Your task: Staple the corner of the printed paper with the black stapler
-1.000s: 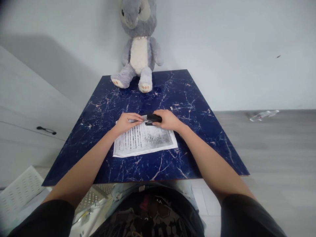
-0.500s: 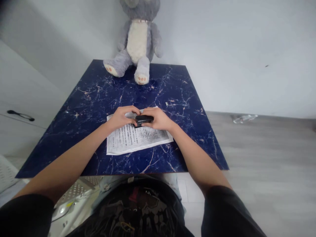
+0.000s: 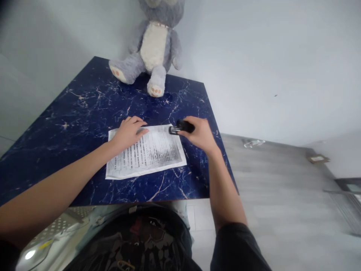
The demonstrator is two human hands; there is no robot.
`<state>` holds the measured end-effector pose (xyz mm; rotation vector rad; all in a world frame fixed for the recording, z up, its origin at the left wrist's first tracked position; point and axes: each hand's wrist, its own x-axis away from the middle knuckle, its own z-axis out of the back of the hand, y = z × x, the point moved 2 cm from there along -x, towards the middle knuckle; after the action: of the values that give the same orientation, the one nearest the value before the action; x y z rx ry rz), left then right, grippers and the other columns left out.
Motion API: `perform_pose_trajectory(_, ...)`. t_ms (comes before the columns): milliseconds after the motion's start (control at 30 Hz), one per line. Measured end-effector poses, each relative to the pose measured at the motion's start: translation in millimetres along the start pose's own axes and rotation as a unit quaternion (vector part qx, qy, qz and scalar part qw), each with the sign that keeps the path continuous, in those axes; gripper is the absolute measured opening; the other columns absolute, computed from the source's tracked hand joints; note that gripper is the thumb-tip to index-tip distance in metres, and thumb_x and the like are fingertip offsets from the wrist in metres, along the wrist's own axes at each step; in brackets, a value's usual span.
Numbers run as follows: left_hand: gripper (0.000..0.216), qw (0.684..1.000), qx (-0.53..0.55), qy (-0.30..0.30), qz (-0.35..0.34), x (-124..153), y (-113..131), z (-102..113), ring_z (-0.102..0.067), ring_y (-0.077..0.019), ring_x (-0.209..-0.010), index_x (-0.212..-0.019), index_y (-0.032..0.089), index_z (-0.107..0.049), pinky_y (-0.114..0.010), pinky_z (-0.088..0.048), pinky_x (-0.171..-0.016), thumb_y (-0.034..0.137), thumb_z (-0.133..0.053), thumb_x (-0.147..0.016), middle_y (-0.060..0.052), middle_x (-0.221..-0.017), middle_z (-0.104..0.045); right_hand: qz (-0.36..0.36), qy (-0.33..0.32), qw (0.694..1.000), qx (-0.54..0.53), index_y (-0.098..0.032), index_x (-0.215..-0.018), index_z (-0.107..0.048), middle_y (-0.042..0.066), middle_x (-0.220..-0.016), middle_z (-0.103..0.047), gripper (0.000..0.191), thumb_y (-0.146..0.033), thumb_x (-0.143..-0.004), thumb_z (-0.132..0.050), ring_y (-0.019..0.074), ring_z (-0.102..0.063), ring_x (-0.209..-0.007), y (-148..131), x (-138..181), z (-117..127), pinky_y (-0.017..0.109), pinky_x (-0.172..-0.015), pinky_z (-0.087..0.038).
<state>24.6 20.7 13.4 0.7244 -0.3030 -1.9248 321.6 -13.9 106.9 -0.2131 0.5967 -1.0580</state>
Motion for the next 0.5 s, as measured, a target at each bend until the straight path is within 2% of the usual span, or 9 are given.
perform_pose_trajectory(100, 0.019, 0.999, -0.032, -0.015, -0.034, 3.6, 5.4, -11.9, -0.057, -0.0320, -0.115, -0.110, 0.018, -0.070, -0.051, -0.045, -0.106, 0.029, -0.063, -0.095, -0.013, -0.116, -0.066, -0.055, 0.014, 0.996, 0.068, -0.021, -0.096, -0.070, 0.006, -0.089, -0.072, 0.024, -0.040, -0.084, -0.078, 0.0237, -0.066, -0.078, 31.8, 33.2, 14.0, 0.037, -0.072, -0.049)
perform_pose_trajectory(233, 0.011, 0.998, -0.032, -0.022, -0.048, 2.5, 10.3, -15.9, -0.057, -0.0308, -0.109, -0.103, 0.019, -0.065, -0.048, -0.046, -0.103, 0.025, -0.058, -0.098, -0.012, -0.109, -0.065, -0.080, -0.025, 0.992, 0.090, -0.021, -0.097, -0.071, 0.007, -0.089, -0.074, 0.025, -0.042, -0.084, -0.077, 0.0259, -0.069, -0.079, 59.0, 71.5, 12.9, 0.040, -0.071, -0.052)
perform_pose_trajectory(400, 0.008, 0.997, 0.011, -0.065, -0.051, -0.2, 15.5, -8.4, -0.060, -0.0267, -0.100, -0.104, 0.022, -0.061, -0.046, -0.047, -0.101, 0.020, -0.054, -0.100, -0.007, -0.101, -0.066, -0.078, -0.049, 0.995, 0.040, -0.023, -0.095, -0.069, 0.005, -0.088, -0.072, 0.022, -0.041, -0.086, -0.076, 0.0243, -0.068, -0.077, 59.5, 78.4, 1.9, 0.039, -0.072, -0.054)
perform_pose_trajectory(500, 0.010, 0.996, 0.027, -0.077, -0.047, -0.6, 18.9, -5.3, -0.060, -0.0270, -0.103, -0.106, 0.022, -0.062, -0.047, -0.046, -0.103, 0.021, -0.054, -0.100, -0.007, -0.105, -0.066, -0.059, -0.069, 0.996, 0.004, -0.024, -0.096, -0.070, 0.005, -0.091, -0.073, 0.019, -0.040, -0.087, -0.076, 0.0248, -0.068, -0.082, 51.2, 72.9, -2.3, 0.041, -0.075, -0.055)
